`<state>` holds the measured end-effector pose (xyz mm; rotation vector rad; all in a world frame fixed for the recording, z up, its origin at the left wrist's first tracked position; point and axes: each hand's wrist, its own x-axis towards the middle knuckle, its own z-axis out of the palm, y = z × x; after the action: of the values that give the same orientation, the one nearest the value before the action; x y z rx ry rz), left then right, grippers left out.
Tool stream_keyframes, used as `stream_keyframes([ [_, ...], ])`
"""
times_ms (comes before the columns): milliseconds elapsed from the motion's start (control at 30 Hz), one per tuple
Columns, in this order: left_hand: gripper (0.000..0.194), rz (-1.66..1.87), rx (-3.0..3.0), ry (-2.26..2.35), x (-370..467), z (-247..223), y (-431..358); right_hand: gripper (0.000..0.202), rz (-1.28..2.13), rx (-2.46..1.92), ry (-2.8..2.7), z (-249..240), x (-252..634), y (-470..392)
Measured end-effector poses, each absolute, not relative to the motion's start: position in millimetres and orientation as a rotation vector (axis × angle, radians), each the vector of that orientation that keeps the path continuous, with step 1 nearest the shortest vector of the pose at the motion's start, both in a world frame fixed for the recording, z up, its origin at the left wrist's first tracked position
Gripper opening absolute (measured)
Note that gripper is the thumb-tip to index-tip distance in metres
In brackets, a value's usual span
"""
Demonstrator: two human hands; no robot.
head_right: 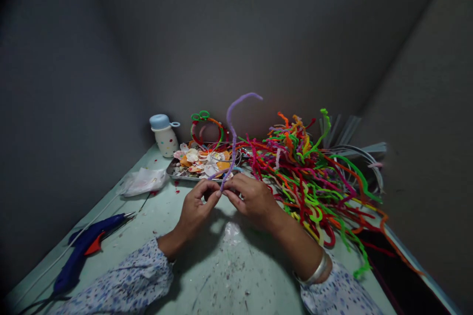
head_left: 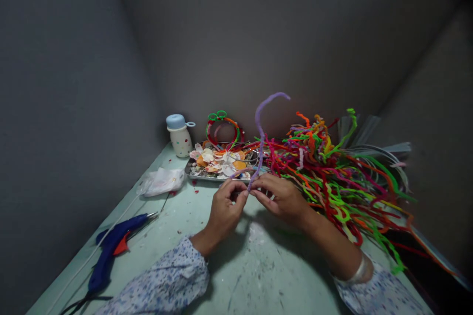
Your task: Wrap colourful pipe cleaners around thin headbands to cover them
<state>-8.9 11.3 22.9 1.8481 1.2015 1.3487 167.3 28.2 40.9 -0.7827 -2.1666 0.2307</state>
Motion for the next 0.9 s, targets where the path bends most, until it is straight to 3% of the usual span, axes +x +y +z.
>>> stream_keyframes([
  [533,0.01,1.367,1.686,1.212,-7,23,11,0.001,0.233,-0.784,-1.868,32,160,23],
  [600,0.01,1.389,1.68,1.242,-7,23,12,0.011,0.259,-0.915,-1.66,26,156,22],
  [733,0.01,1.405,1.686,1.259,-7,23,12,0.029,0.809,-1.147,-1.418,10,147,26],
  [800,0.01,1.399,1.692,1.261,-7,22,12,0.033,1.139,-1.079,-1.327,5,144,29],
  [900,0.009,1.396,1.708,1.252,-8,20,13,0.032,1.362,-0.943,-1.265,2,141,30],
])
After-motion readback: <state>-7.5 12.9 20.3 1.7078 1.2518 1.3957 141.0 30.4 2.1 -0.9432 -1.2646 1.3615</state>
